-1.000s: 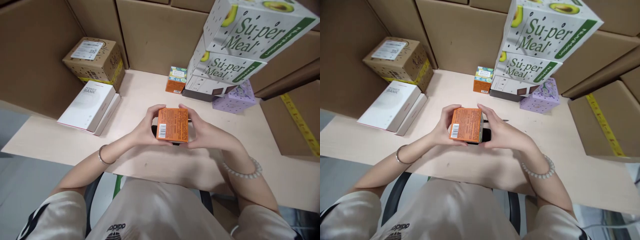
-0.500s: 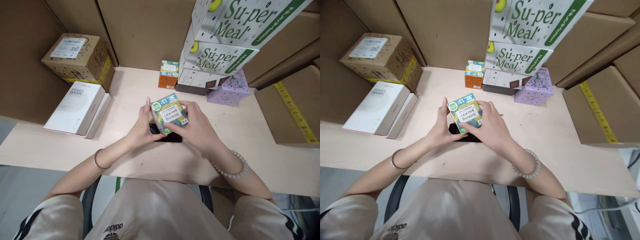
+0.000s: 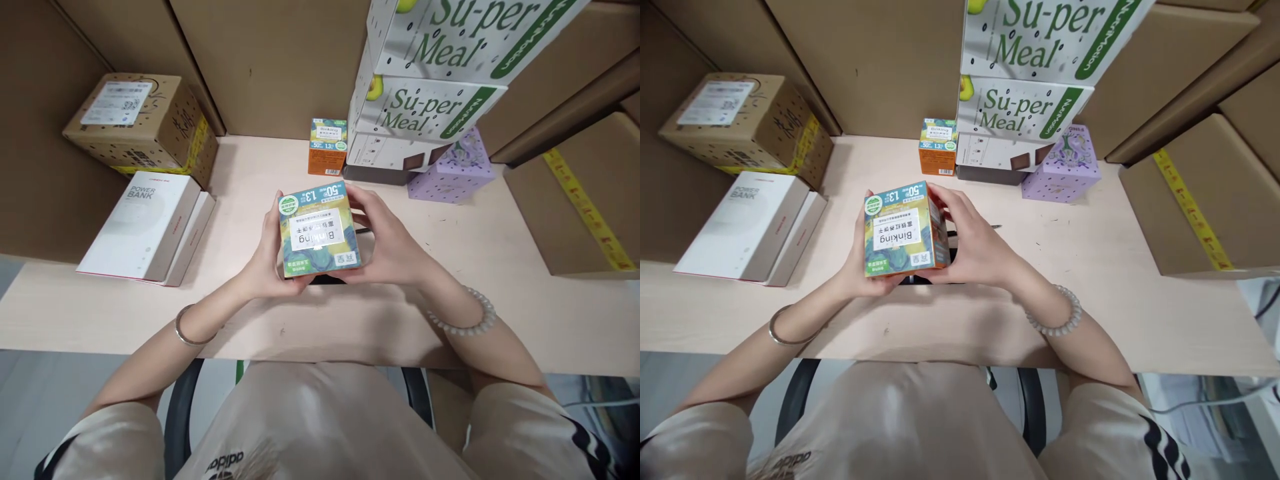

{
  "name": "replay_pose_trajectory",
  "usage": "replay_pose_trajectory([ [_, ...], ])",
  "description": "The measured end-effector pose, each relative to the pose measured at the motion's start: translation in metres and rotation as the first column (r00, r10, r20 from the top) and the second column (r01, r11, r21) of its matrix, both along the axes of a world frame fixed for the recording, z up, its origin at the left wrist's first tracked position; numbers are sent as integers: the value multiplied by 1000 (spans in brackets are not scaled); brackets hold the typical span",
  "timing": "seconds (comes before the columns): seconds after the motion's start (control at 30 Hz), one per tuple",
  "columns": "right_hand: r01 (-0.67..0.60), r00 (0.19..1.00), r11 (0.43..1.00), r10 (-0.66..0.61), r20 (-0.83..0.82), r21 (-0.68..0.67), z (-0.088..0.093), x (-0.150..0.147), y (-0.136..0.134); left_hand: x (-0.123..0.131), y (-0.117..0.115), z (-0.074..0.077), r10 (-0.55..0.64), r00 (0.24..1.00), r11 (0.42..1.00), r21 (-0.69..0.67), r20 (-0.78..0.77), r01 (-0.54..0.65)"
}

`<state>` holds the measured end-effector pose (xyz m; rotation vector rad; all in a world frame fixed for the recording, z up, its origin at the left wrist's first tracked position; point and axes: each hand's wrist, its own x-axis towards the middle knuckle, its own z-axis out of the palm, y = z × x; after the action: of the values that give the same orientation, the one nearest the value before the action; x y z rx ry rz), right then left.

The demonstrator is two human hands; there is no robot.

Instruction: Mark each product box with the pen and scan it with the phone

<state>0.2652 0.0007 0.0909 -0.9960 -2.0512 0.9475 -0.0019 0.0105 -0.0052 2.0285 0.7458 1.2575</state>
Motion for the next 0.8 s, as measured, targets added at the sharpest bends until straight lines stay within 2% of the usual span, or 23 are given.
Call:
replay_pose_trajectory([
  [0.1,43,999,999,-43,-5,0,-7,-6,-4,-6,5,3,-6,999,1000,-15,53,6],
  [0.17,21,1000,999,-22,-20,-46,-8,-3,0,-9,9,4,-21,996,999,-25,89,24],
  [0.23,-29,998,991,23,-51,-131,-5,4,7,-11,12,2,-84,985,994,-62,151,94],
  [0.3,-91,993,967,70,-96,-238,-3,11,14,-11,10,-2,-160,951,966,-154,265,206],
  [0.37,-196,974,915,141,-175,-353,-2,12,18,-8,4,-6,-180,911,916,-275,371,293],
  [0.4,-259,958,875,180,-222,-410,-3,10,17,-5,0,-6,-159,905,896,-329,394,300],
  [0.43,-312,941,829,205,-268,-463,-4,6,16,-3,-3,-4,-120,911,890,-364,395,274],
  [0.5,-338,926,769,169,-339,-542,-6,-3,10,1,-7,3,12,937,919,-372,349,127],
  [0.57,-245,933,771,22,-360,-588,-6,-12,3,2,-6,11,182,936,938,-338,302,-73],
  [0.6,-174,935,779,-61,-350,-602,-6,-16,0,2,-4,14,233,929,937,-323,289,-135],
  [0.7,43,944,802,-227,-238,-596,-3,-20,-6,0,1,17,183,952,939,-331,246,-94],
  [0.8,172,953,825,-278,-121,-539,-4,-19,-6,1,-1,17,111,976,893,-449,189,-15],
])
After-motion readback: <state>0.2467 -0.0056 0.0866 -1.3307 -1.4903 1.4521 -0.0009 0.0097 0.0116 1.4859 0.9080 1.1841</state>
